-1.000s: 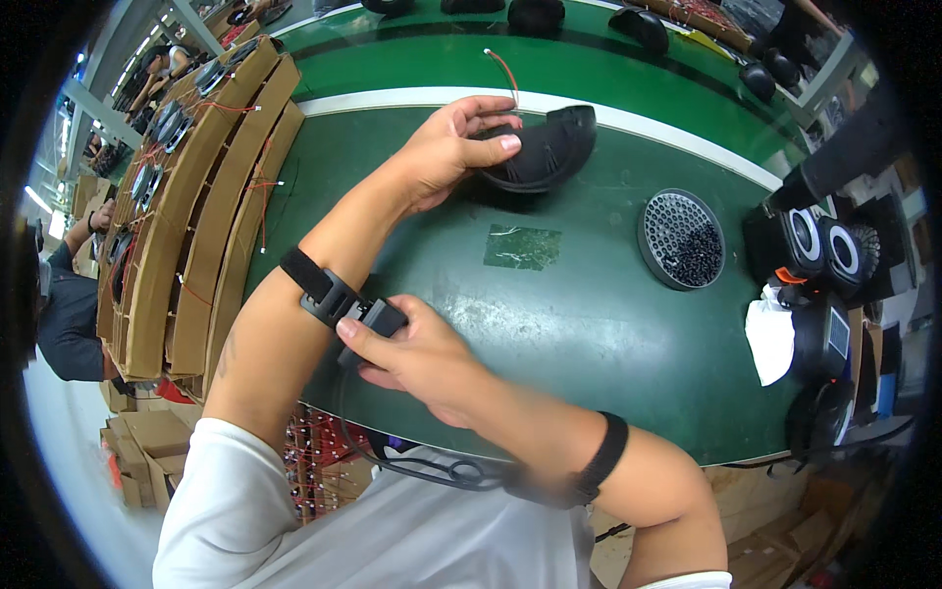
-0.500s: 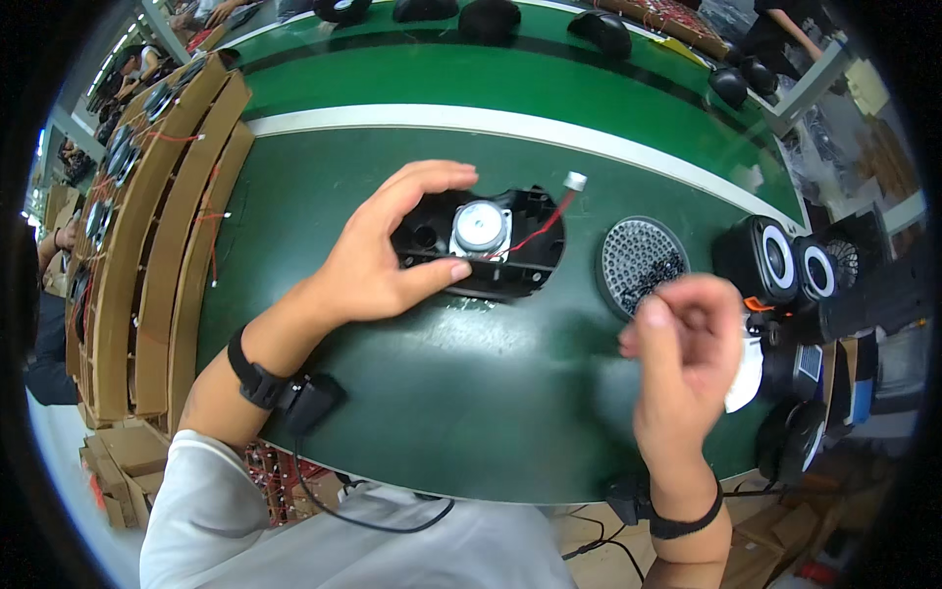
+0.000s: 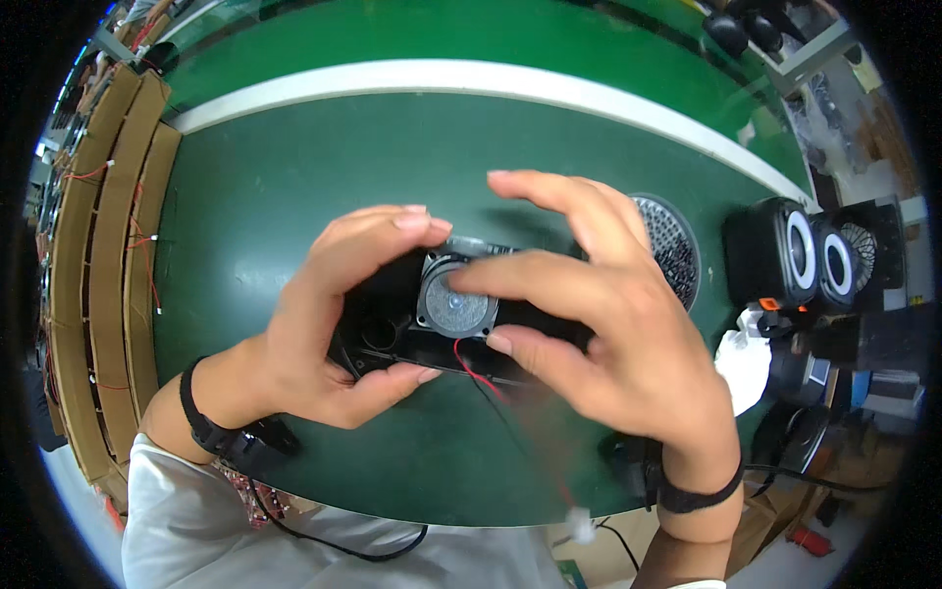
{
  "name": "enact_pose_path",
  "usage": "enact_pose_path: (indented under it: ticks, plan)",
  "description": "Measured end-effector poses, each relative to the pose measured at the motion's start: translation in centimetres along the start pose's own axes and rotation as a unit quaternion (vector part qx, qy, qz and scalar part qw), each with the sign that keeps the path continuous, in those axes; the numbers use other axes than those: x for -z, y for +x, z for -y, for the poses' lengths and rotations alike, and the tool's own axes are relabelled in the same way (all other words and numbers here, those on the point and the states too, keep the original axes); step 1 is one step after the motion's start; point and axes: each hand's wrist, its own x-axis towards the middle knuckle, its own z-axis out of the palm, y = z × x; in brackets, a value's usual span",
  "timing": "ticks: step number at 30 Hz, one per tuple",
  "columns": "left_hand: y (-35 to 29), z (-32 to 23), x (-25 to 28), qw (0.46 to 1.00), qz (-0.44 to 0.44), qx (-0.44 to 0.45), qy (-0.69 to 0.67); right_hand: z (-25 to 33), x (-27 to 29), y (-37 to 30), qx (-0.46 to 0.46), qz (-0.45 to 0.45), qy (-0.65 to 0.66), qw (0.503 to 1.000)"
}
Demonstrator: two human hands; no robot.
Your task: The recorder is assembling small electronic components, specifically installing a speaker unit into a plastic housing using an electric screwdriver.
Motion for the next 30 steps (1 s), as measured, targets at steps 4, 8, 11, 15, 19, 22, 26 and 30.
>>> enact_pose_path:
  ticks: [4, 8, 11, 15, 19, 22, 26, 30]
  plan:
    - [1.1, 0.1, 0.0, 0.999, 0.038, -0.018, 0.023, -1.8, -0.6, 0.9, -0.013, 0.096, 0.159, 0.983]
    - [1.0, 0.7, -0.3, 1.0, 0.023, -0.02, 0.004, -2.0, -0.7, 1.2, -0.018, 0.094, 0.144, 0.985]
    - [0.8, 0.7, -0.3, 0.999, 0.023, -0.026, 0.007, -1.9, -1.2, 1.1, -0.018, 0.083, 0.159, 0.984]
    - [0.9, 0.4, -0.2, 0.999, 0.027, -0.03, 0.009, -1.7, -1.5, 0.8, -0.022, 0.071, 0.149, 0.986]
    - [1.0, 0.3, -0.2, 0.999, 0.028, -0.031, 0.014, -1.8, -1.5, 0.5, -0.027, 0.059, 0.133, 0.989]
    - [1.0, 0.5, -0.2, 0.999, 0.03, -0.034, 0.018, -1.8, -1.6, 0.5, -0.025, 0.058, 0.119, 0.991]
    - [0.9, 0.3, -0.5, 1.0, -0.002, -0.004, 0.001, -1.8, -1.4, 0.6, -0.026, 0.057, 0.105, 0.993]
    - [0.4, -0.1, -0.6, 0.994, 0.008, -0.055, 0.091, -1.5, -1.5, 0.7, -0.026, 0.059, 0.128, 0.99]
